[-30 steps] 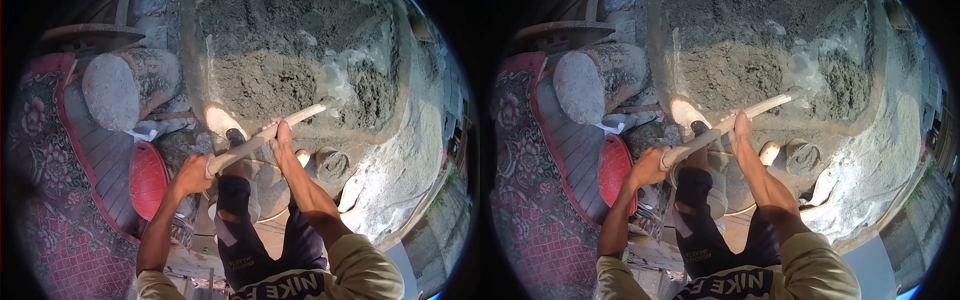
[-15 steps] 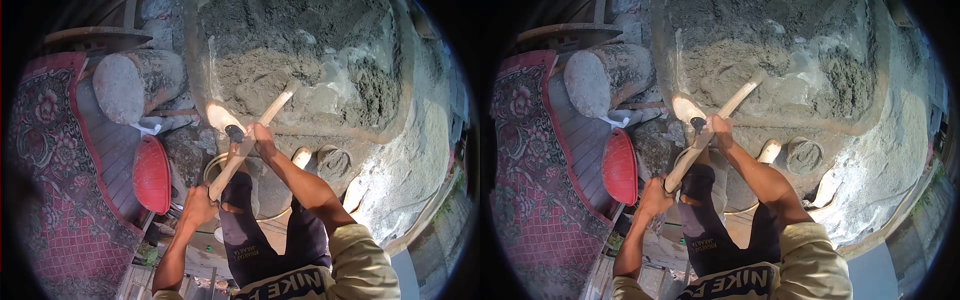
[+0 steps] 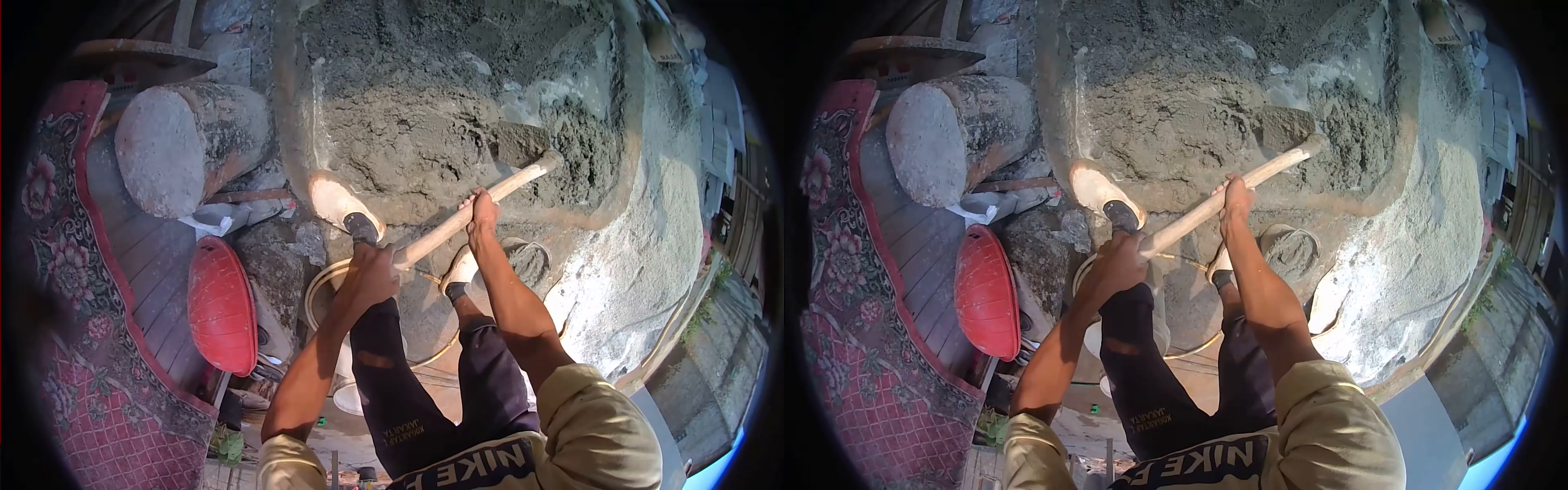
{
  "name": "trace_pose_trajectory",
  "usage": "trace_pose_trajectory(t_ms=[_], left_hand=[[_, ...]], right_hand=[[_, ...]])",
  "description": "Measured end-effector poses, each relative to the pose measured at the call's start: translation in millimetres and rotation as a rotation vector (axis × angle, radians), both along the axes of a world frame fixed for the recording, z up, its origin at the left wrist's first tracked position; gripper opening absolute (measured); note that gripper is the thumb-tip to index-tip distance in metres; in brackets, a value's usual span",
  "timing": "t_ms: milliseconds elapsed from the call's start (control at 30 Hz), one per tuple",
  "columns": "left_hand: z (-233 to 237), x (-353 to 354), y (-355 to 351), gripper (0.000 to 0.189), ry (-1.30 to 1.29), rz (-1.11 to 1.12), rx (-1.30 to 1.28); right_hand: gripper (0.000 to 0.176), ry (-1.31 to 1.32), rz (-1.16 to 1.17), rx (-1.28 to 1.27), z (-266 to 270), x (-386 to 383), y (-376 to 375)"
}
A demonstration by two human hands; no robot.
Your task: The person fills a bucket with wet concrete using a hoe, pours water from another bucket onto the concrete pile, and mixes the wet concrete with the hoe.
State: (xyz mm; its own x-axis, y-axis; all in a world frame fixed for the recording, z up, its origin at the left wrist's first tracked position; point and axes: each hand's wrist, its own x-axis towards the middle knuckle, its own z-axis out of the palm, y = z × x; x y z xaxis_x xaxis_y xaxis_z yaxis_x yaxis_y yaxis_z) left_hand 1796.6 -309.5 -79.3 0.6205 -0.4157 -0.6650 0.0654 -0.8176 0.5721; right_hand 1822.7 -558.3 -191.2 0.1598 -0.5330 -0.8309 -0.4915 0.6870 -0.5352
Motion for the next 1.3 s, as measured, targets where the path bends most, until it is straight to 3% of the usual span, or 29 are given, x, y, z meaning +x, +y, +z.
trace_pose_trajectory(t_ms=[100, 167, 200, 267, 367, 400, 467, 500, 567, 667, 733, 767, 833, 967, 1000, 1033, 1067, 1133, 1200, 1233, 1300], left_hand=[[-37, 32, -75, 0.050, 0.169, -0.201, -0.030], [-48, 46, -116, 0.045, 0.276, -0.181, -0.057], [-45, 60, -113, 0.045, 0.285, -0.173, -0.060], [-24, 86, -103, 0.043, 0.344, -0.244, 0.036], [-12, 90, -13, 0.040, 0.216, -0.226, 0.118], [14, 95, 11, 0.040, 0.177, -0.220, 0.227], [18, 86, 75, 0.046, -0.065, -0.277, 0.130], [51, 94, 88, 0.048, -0.040, -0.248, 0.209], [71, 77, 131, 0.047, -0.167, -0.206, 0.131], [118, 51, 164, 0.039, -0.052, -0.089, 0.152], [141, 17, 190, 0.036, -0.037, 0.074, 0.142], [156, -3, 197, 0.038, 0.010, 0.149, 0.156], [189, -43, 197, 0.035, 0.107, 0.230, 0.210], [238, -84, 131, 0.035, 0.125, 0.256, 0.290], [232, -89, 111, 0.032, 0.114, 0.296, 0.294], [213, -88, 89, 0.034, 0.029, 0.328, 0.201], [172, -94, 66, 0.038, 0.055, 0.428, 0.149], [117, -63, -8, 0.039, 0.062, 0.502, 0.108], [89, -45, -65, 0.036, 0.045, 0.555, 0.085], [83, -35, -83, 0.040, 0.185, 0.630, 0.065], [81, -42, -105, 0.042, 0.178, 0.712, 0.032]], right_hand=[[0.012, 0.185, -0.032, -0.250, -45, 10, -72], [0.015, 0.232, 0.088, -0.215, -70, 9, -115], [0.025, 0.175, 0.107, -0.137, -98, 1, -142], [0.023, 0.097, 0.121, -0.001, -95, 7, -125], [0.018, 0.076, 0.073, 0.073, -83, 17, -25], [0.011, 0.027, 0.048, 0.146, -65, 24, 18], [0.004, -0.046, -0.089, 0.334, -41, 29, 80], [0.004, -0.055, -0.114, 0.383, -24, 30, 102], [0.005, -0.056, -0.156, 0.482, 18, 30, 133], [0.013, -0.237, -0.170, 0.602, 60, -1, 171], [0.012, -0.168, -0.071, 0.595, 120, -5, 186], [0.012, -0.102, 0.031, 0.568, 145, -9, 190], [0.012, -0.159, 0.006, 0.543, 164, -30, 196], [0.007, -0.128, 0.072, 0.477, 184, -45, 174], [0.008, -0.170, 0.178, 0.519, 173, -43, 158], [0.009, -0.091, 0.243, 0.535, 121, -45, 145], [0.010, 0.064, 0.388, 0.507, 97, -20, 123], [0.007, 0.113, 0.670, 0.406, 22, 26, 79], [0.011, 0.096, 0.873, 0.320, -8, 82, 43], [0.010, 0.055, 0.944, 0.305, -19, 84, 31], [0.008, 0.070, 0.933, 0.251, -18, 63, 23]])
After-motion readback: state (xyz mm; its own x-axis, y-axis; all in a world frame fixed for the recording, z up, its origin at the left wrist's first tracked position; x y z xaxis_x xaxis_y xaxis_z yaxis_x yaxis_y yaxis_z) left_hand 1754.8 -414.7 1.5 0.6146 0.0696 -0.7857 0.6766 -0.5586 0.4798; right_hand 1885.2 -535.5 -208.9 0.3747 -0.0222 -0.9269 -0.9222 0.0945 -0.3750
